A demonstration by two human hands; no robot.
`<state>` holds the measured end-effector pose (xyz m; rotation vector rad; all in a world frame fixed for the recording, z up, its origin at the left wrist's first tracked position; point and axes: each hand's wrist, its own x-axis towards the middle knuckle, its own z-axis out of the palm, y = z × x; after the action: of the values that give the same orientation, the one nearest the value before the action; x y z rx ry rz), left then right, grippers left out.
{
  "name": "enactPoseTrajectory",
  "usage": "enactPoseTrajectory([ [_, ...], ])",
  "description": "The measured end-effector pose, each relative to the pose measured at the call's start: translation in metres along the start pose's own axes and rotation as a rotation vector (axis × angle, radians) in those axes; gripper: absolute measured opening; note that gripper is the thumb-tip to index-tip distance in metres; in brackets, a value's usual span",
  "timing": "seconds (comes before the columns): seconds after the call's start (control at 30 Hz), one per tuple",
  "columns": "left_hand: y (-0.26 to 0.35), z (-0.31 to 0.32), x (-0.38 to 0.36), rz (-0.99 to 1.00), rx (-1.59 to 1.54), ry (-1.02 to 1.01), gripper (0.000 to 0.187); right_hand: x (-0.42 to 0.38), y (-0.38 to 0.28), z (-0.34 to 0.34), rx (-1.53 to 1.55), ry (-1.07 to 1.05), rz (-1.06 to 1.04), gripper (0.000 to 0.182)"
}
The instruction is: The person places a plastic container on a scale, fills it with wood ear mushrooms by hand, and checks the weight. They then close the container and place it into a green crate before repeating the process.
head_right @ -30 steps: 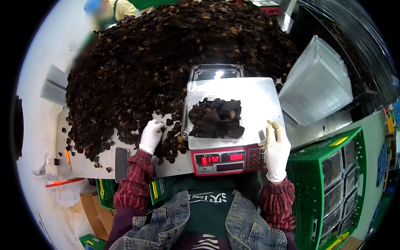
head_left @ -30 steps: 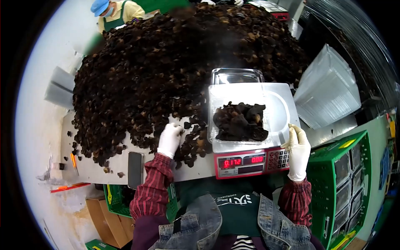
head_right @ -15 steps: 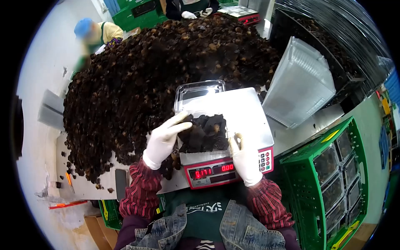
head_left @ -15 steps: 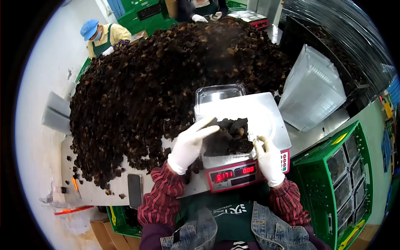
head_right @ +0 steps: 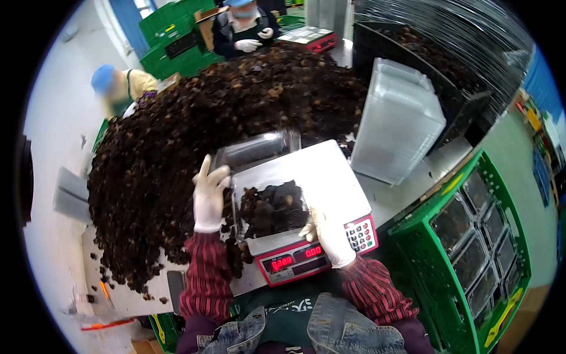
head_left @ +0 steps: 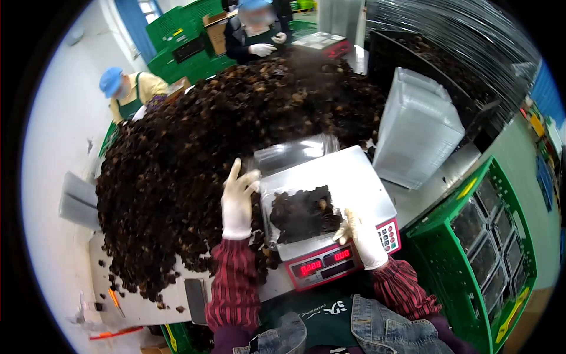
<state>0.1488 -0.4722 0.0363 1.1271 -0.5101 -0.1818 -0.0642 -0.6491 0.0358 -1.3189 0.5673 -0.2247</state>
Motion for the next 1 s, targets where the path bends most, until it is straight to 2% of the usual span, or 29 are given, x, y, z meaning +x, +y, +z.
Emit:
enactPoseTrajectory([
  [0.07, 0.01, -0.029, -0.031, 0.238, 0.478, -0.285, 0.037, -0.001, 0.004, -0.008, 0.345, -0.074, 0.009, 0.041],
  [0.1, 0.026, -0.018, -0.049, 0.363, 0.77, -0.322, 0.031, -0.001, 0.006, -0.01, 0.323, -0.121, -0.001, 0.035],
  [0.13, 0.042, -0.007, -0.067, 0.501, 1.051, -0.357, 0.026, -0.002, -0.002, -0.011, 0.125, -0.17, -0.056, 0.028],
  [0.2, 0.033, 0.001, -0.105, 0.092, 0.765, -0.119, 0.034, -0.006, -0.003, -0.006, 0.069, -0.135, -0.008, 0.014],
  [0.27, 0.031, 0.008, -0.125, -0.354, 0.272, 0.042, 0.043, -0.002, 0.001, -0.005, 0.084, -0.184, -0.049, 0.017],
  [0.33, 0.027, 0.009, -0.13, -0.395, 0.11, 0.065, 0.05, 0.005, 0.015, -0.002, 0.014, -0.13, -0.12, 0.038],
  [0.4, 0.025, 0.007, -0.134, -0.349, 0.104, 0.051, 0.052, 0.001, 0.013, 0.003, -0.036, -0.07, -0.1, 0.041],
  [0.47, 0.048, 0.043, -0.134, -0.307, 0.073, 0.115, 0.035, -0.01, 0.007, 0.004, -0.024, -0.023, -0.107, 0.039],
  [0.53, 0.042, 0.043, -0.137, -0.288, 0.14, 0.084, 0.047, -0.025, 0.005, 0.0, 0.042, 0.008, -0.18, 0.039],
  [0.6, 0.036, 0.059, -0.141, -0.246, 0.201, 0.091, 0.046, -0.041, -0.002, -0.012, -0.029, 0.082, -0.196, 0.038],
  [0.67, 0.034, 0.078, -0.143, -0.268, 0.107, 0.103, 0.048, -0.06, -0.022, -0.038, 0.05, 0.097, -0.287, 0.036],
  [0.73, 0.032, 0.088, -0.147, -0.289, 0.084, -0.202, 0.049, -0.092, -0.054, -0.086, -0.53, 0.418, -0.568, 0.033],
  [0.77, 0.034, 0.094, -0.149, -0.263, 0.018, -0.264, 0.048, -0.127, -0.088, -0.107, -0.238, 0.423, -0.393, 0.032],
  [0.8, 0.036, 0.098, -0.15, -0.236, -0.05, -0.325, 0.048, -0.156, -0.109, -0.136, -0.259, 0.511, -0.37, 0.03],
  [0.83, 0.033, 0.09, -0.146, -0.221, 0.041, -0.334, 0.047, -0.187, -0.129, -0.158, -0.234, 0.652, -0.393, 0.028],
  [0.9, 0.026, 0.073, -0.139, -0.224, 0.153, -0.298, 0.04, -0.241, -0.14, -0.223, -0.449, 0.918, -0.465, 0.028],
  [0.93, 0.031, 0.074, -0.138, -0.319, 0.197, -0.195, 0.036, -0.269, -0.137, -0.265, -0.856, 0.954, -0.594, 0.029],
  [0.97, 0.027, 0.065, -0.136, -0.318, 0.201, -0.164, 0.034, -0.303, -0.161, -0.265, -1.072, 0.945, -0.365, 0.034],
  [1.0, 0.021, 0.054, -0.134, -0.317, 0.204, -0.131, 0.032, -0.342, -0.129, -0.342, -0.976, 1.083, -0.409, 0.03],
])
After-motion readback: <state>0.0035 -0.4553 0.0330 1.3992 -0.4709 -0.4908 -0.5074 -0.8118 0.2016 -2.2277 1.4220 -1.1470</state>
